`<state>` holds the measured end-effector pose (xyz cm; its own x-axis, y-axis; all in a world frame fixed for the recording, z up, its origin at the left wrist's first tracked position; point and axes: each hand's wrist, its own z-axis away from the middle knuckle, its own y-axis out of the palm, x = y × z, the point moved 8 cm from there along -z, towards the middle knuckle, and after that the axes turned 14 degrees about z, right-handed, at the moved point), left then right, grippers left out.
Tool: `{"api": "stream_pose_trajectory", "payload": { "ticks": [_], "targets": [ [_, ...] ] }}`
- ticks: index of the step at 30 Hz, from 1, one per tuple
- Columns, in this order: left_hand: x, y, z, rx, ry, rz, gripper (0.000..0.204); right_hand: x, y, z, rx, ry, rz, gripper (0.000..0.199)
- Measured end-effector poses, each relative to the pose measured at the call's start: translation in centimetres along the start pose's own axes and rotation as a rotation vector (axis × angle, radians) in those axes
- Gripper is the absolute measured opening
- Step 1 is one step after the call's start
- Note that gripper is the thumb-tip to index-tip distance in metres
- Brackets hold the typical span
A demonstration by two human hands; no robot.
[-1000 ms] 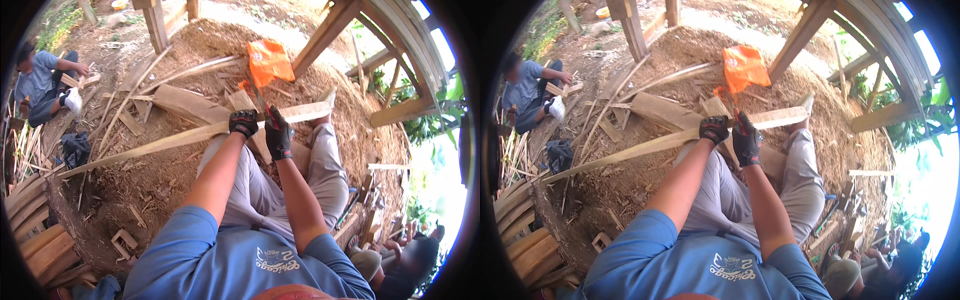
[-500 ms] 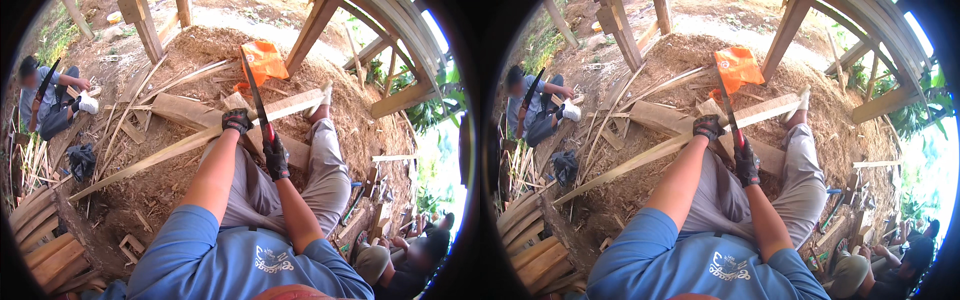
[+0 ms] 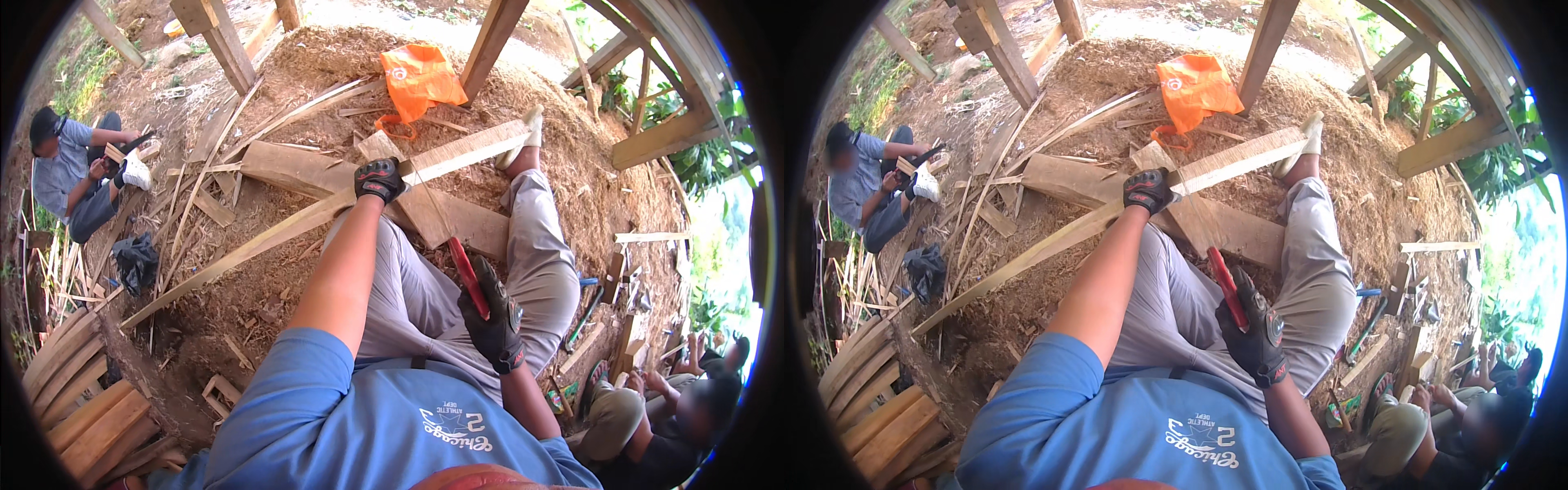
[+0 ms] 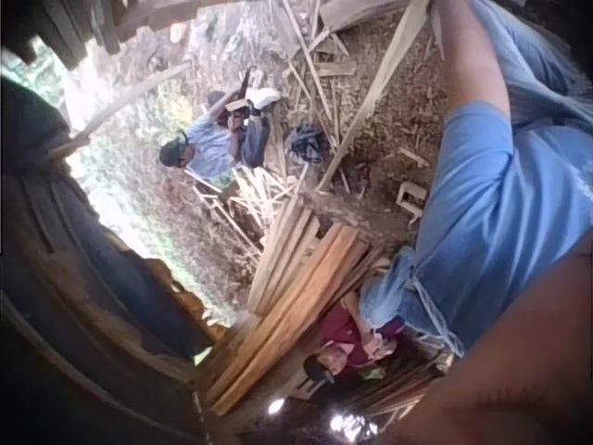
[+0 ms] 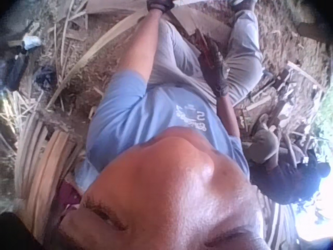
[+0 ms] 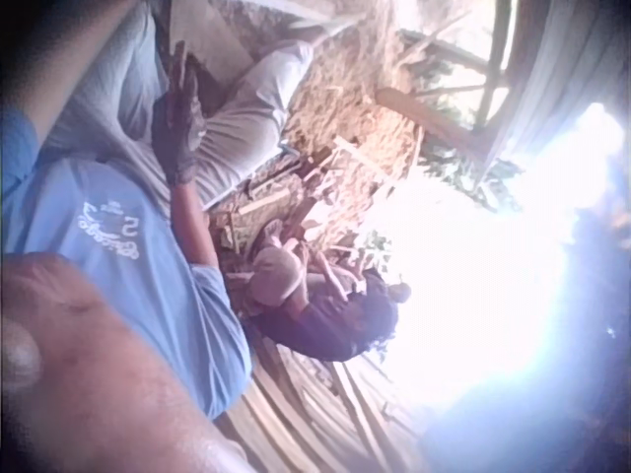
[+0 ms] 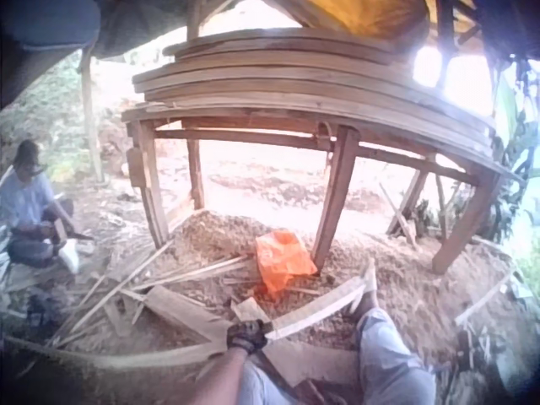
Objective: The person sits on the ground and uses a hand saw to cut a long wooden plank. They hold the plank steady with their left hand and saw with their right hand, generating sawdust. The person continues sawing through the plank for the duration of the clip.
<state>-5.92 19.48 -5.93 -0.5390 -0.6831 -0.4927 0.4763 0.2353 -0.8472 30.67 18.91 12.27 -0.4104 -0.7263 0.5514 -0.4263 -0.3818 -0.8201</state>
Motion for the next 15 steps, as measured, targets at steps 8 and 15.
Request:
{"api": "stream_pose_trajectory", "payload": {
  "ticks": [8,15],
  "targets": [
    [0.0,-0.1,0.2,0.001,0.004,0.032,0.061,3.4,-0.7,-7.3,-0.084,-0.036,0.056,0.047],
    [-2.1,0.6,0.2,-0.056,0.091,0.062,0.053,1.2,4.3,-15.0,-0.1,0.092,0.073,0.033]
  ]
}}
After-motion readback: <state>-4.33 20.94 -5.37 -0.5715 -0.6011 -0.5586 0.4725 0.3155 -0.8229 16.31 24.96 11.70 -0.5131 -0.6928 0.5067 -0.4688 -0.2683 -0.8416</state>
